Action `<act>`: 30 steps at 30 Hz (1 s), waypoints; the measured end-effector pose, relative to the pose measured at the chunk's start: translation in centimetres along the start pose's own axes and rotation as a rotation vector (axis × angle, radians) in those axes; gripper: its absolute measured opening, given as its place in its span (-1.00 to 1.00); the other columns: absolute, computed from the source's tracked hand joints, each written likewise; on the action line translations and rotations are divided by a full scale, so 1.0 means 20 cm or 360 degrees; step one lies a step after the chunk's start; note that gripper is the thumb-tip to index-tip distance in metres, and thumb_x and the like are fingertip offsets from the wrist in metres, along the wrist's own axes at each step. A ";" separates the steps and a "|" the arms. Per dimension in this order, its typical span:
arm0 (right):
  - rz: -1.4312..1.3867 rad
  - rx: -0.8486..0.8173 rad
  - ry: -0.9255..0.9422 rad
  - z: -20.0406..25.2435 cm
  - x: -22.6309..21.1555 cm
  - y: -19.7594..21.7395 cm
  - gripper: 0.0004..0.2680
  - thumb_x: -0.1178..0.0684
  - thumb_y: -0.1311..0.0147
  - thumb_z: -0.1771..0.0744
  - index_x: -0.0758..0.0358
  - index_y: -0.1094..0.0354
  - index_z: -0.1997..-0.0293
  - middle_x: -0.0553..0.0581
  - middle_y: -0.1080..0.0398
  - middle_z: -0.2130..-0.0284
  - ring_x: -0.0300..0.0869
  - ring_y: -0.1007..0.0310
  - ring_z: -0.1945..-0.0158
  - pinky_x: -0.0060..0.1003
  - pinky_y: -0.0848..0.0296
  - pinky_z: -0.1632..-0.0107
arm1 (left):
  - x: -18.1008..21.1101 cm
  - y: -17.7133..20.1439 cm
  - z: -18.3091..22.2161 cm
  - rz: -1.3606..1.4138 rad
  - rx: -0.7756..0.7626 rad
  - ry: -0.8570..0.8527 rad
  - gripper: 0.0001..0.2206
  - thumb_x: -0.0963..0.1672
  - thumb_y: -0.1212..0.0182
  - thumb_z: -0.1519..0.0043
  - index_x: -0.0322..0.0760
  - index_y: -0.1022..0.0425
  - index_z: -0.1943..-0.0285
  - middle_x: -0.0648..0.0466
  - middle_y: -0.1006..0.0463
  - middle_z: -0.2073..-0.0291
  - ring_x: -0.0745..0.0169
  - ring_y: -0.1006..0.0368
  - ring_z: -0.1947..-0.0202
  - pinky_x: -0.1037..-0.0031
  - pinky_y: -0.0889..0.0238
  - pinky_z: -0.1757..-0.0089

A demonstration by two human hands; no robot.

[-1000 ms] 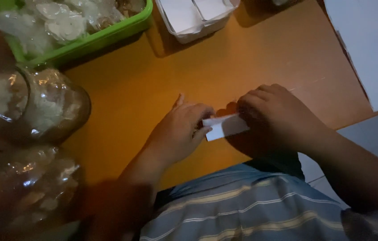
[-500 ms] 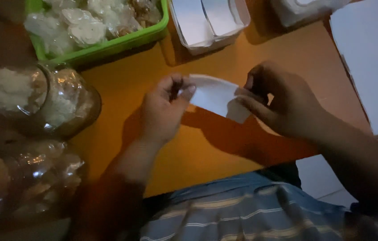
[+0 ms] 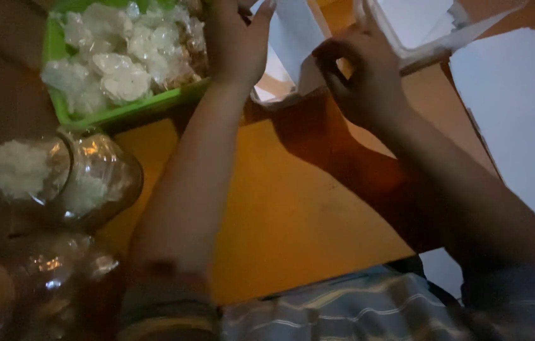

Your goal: Folding small white tissues or paper sheets into smaller rectangles and organizing them into plastic containers.

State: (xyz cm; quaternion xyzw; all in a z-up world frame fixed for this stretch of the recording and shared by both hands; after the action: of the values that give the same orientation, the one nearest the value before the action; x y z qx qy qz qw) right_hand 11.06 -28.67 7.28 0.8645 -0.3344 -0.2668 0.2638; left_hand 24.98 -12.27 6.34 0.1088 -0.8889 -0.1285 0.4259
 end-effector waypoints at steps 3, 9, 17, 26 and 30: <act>0.0046 0.0099 0.0027 0.02 0.04 -0.04 -0.92 0.43 -0.18 -0.37 0.43 -0.49 0.16 0.30 -0.56 0.23 0.10 -0.48 0.25 -0.07 -0.32 -0.01 | -0.10 -0.12 -0.06 -0.0151 -0.0115 0.0274 -0.80 -0.02 -0.27 -0.22 -0.15 -0.58 0.10 0.03 -0.72 0.25 0.06 -0.64 0.26 0.24 -0.38 0.28; 0.0200 0.0088 0.0074 0.04 0.09 -0.06 -0.99 0.32 -0.26 -0.37 0.45 -0.53 0.18 0.30 -0.53 0.30 0.14 -0.38 0.19 -0.05 -0.32 0.03 | -0.09 -0.21 -0.07 -0.0315 -0.0315 0.0198 -0.78 -0.09 -0.30 -0.27 0.03 -0.37 -0.03 0.06 -0.65 0.18 -0.01 -0.60 0.14 0.12 -0.29 0.26; 0.0442 -0.0091 0.0012 0.05 0.13 -0.08 -0.92 0.11 -0.29 -0.39 0.28 -0.60 0.11 0.20 -0.48 0.21 0.13 -0.29 0.00 0.01 -0.30 -0.04 | -0.14 -0.25 -0.05 -0.0502 -0.0509 0.0385 -0.75 -0.14 -0.22 -0.28 0.01 -0.37 -0.11 0.03 -0.68 0.11 -0.12 -0.59 0.16 0.05 -0.36 0.24; 0.0380 -0.0225 -0.0201 0.07 0.10 -0.11 -0.87 0.05 -0.17 -0.44 0.29 -0.50 0.17 0.35 -0.29 0.07 0.25 -0.05 -0.19 0.12 -0.41 0.08 | -0.13 -0.27 -0.02 -0.0617 -0.0618 0.0400 -0.72 -0.20 -0.06 -0.27 -0.05 -0.38 -0.16 -0.11 -0.68 0.08 -0.29 -0.58 0.18 0.00 -0.34 0.30; 0.0440 -0.0186 -0.0112 0.08 0.11 -0.10 -0.89 0.08 -0.25 -0.43 0.29 -0.50 0.17 0.31 -0.33 -0.03 0.22 -0.03 -0.20 0.05 -0.19 -0.16 | -0.16 -0.29 -0.02 -0.0705 -0.0574 0.0210 -0.72 -0.21 -0.17 -0.26 -0.11 -0.37 -0.14 -0.15 -0.67 0.13 -0.39 -0.56 0.18 -0.08 -0.31 0.34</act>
State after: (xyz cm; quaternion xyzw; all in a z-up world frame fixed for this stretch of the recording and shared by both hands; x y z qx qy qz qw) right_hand 12.40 -29.49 4.32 0.7835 -0.4433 -0.2771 0.3359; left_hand 27.78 -16.79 2.43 0.2308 -0.7768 -0.3669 0.4568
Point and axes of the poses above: each hand's wrist, its own z-axis away from the middle knuckle, its own y-axis out of the back of the hand, x = y × z, the point moved 6 cm from there along -z, towards the middle knuckle
